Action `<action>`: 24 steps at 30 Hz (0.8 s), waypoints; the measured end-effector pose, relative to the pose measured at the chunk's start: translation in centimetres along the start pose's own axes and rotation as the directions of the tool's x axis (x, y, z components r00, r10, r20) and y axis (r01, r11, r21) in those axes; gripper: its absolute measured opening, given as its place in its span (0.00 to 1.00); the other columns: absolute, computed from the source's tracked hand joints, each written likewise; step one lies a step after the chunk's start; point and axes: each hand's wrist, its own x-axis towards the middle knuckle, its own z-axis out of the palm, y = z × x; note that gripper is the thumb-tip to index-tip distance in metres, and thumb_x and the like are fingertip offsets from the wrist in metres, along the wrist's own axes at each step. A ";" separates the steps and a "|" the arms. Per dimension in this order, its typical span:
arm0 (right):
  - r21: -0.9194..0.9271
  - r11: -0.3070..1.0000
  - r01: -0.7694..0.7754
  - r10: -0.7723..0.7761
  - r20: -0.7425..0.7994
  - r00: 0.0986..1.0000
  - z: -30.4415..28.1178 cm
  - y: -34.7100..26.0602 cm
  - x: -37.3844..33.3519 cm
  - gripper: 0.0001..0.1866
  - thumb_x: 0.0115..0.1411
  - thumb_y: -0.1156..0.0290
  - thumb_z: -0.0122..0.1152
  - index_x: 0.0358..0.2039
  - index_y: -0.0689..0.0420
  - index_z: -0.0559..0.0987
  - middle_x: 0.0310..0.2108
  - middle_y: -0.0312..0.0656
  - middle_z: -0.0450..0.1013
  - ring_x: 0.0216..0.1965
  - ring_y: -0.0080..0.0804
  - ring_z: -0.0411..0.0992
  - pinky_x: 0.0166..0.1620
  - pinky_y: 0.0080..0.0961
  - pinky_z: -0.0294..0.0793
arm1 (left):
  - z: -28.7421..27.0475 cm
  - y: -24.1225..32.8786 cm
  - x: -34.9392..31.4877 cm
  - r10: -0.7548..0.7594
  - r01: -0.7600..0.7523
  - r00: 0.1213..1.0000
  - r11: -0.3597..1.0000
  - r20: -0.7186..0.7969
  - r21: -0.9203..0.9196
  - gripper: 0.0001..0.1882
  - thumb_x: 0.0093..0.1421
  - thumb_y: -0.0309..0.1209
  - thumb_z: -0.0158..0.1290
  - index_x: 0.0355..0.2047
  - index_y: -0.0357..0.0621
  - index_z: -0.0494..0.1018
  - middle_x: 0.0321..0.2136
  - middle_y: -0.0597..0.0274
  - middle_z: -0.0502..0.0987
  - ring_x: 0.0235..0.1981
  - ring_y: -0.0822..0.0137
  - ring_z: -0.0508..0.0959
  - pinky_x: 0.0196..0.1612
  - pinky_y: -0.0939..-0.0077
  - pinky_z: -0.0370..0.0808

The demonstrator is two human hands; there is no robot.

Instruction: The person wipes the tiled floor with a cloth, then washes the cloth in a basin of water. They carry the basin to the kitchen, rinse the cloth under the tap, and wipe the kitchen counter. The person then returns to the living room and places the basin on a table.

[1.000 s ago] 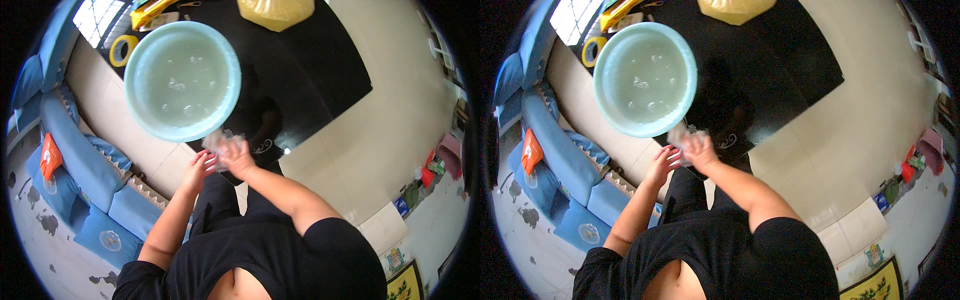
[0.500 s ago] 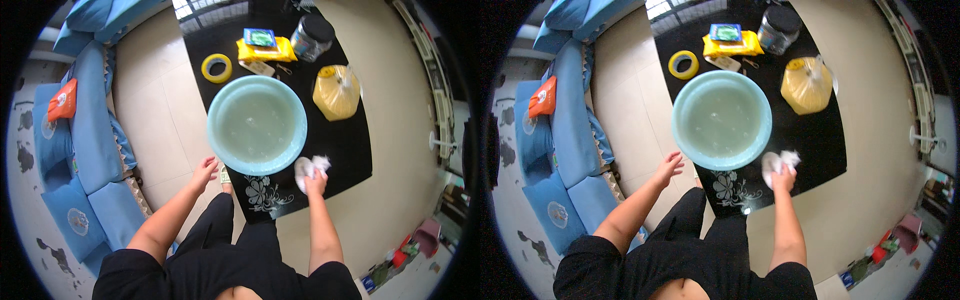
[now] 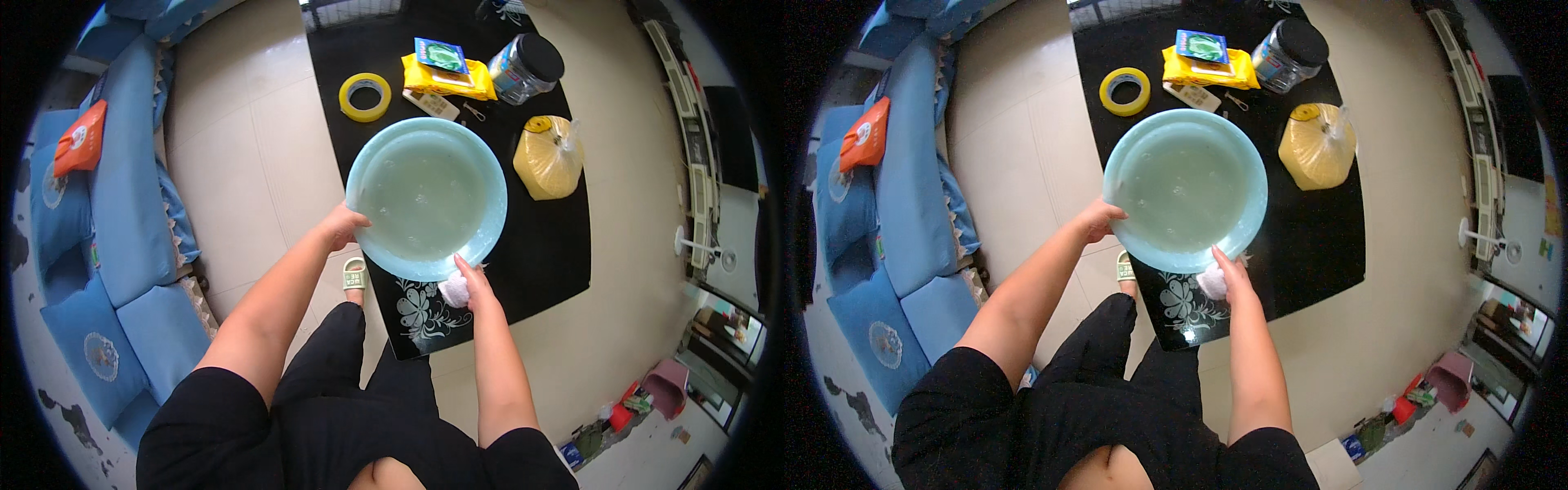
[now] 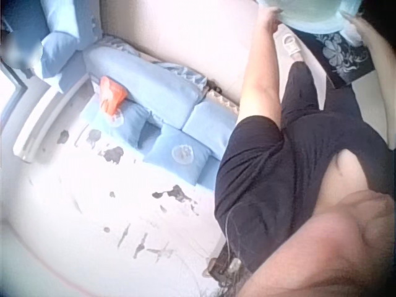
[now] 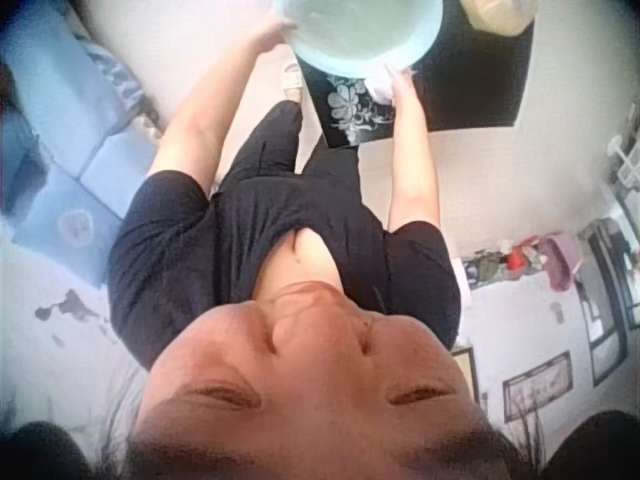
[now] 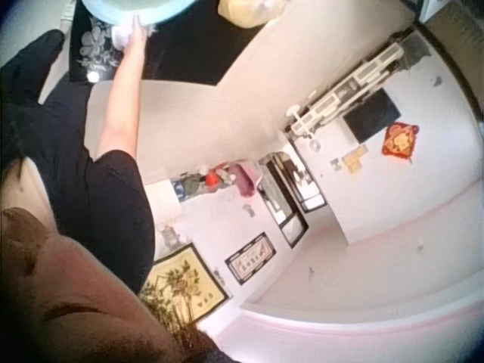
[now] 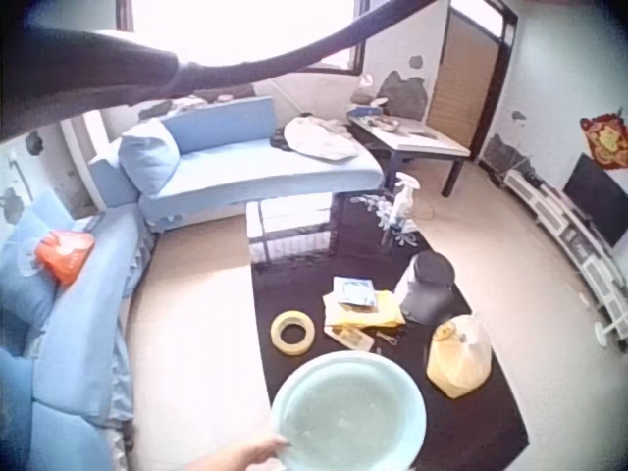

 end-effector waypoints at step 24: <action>0.243 0.859 0.450 -0.369 -0.317 0.874 -19.0 17.7 -17.6 0.19 0.42 0.72 0.55 0.37 0.67 0.72 0.34 0.48 0.71 0.35 0.37 0.71 0.39 0.28 0.69 | 20.0 -11.4 -21.5 0.271 -0.282 0.959 0.945 0.083 0.169 0.31 0.39 0.18 0.46 0.49 0.38 0.61 0.36 0.57 0.71 0.37 0.63 0.73 0.39 0.69 0.71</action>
